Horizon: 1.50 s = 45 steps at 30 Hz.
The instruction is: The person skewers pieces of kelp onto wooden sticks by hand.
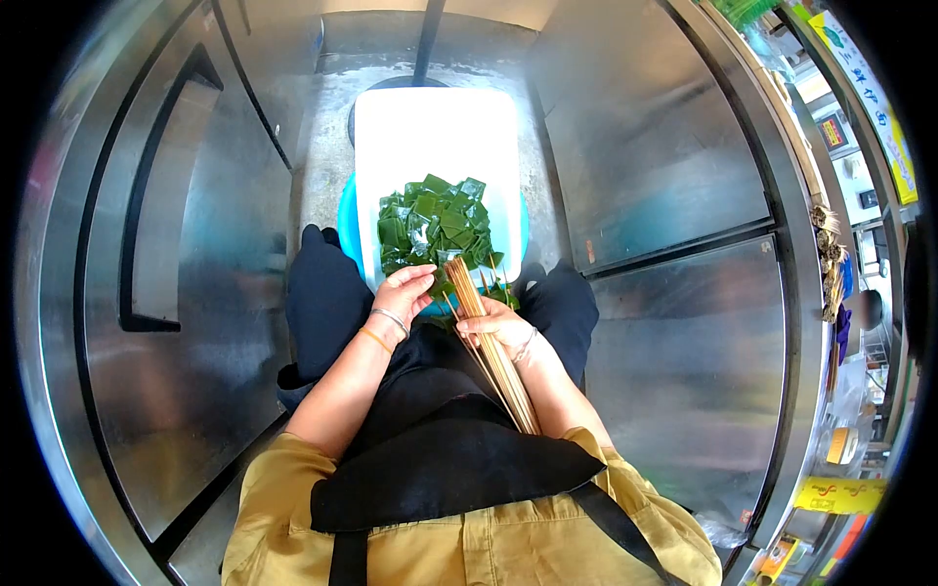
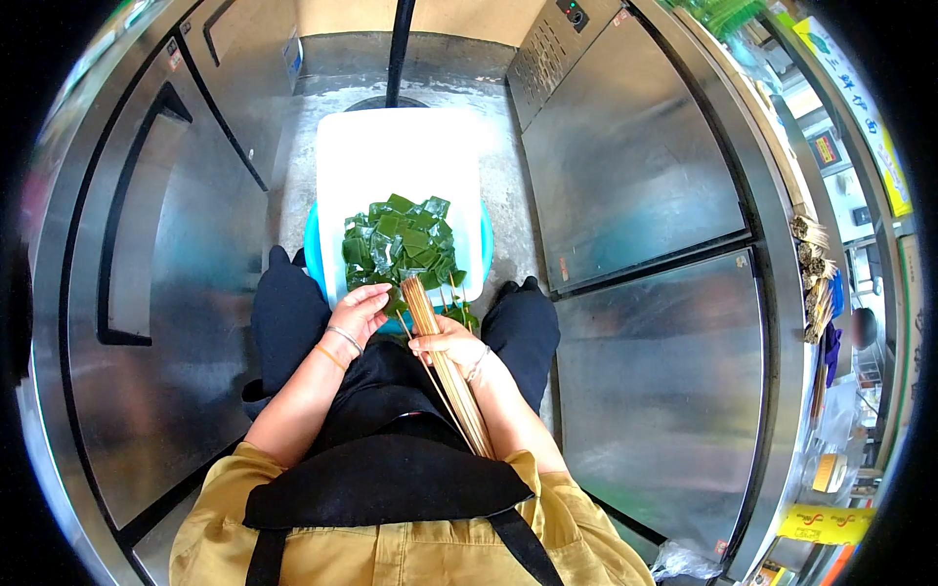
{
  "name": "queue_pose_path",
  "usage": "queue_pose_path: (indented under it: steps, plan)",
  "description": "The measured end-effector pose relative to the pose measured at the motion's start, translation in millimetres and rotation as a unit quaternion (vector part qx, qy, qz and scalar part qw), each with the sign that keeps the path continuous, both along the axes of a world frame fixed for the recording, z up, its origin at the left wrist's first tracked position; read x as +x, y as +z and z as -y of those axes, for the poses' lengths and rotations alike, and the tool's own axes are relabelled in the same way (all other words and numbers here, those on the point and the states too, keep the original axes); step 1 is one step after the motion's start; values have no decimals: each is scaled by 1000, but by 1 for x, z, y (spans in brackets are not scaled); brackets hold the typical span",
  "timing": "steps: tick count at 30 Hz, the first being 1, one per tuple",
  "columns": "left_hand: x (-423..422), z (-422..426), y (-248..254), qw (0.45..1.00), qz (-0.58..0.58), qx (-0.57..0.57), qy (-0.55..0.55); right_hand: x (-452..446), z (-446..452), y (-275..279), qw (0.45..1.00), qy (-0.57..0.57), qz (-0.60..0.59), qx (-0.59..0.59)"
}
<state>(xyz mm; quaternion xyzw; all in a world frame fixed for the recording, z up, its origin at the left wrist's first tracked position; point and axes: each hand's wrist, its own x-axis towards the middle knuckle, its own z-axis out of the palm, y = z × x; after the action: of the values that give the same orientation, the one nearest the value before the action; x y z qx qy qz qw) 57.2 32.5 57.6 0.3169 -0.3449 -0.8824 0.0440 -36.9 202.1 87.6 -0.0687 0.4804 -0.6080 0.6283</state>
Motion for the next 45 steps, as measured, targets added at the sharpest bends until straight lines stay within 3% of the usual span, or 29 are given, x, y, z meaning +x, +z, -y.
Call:
queue_pose_path:
  steps: [13,18,22,24,28,30,34,38,45]
  plan:
    - [0,-6,2,998,-32,-52,34,1,-2,-2,999,-28,16,-11]
    - [0,-15,4,965,-73,-249,32,0,-2,-4,1000,-24,-1,-10]
    - [4,-26,9,955,-96,-277,36,0,-2,-2,999,-31,-9,-6]
    - [10,-38,12,953,-69,-294,-16,0,-3,2,999,-47,-2,-5]
    - [14,-49,12,960,-64,-272,-13,-1,-4,1,999,-46,8,-26]
    - [14,-51,15,984,-75,-159,40,-2,-5,2,999,-39,-1,-24]
    - [14,-48,16,999,-39,-33,-6,-1,-7,-2,999,-36,1,-29]
    - [12,-45,11,991,4,-114,-76,-1,-7,2,999,-31,-22,-29]
    - [14,-43,4,995,38,-88,-36,0,-6,8,999,1,-40,-1]
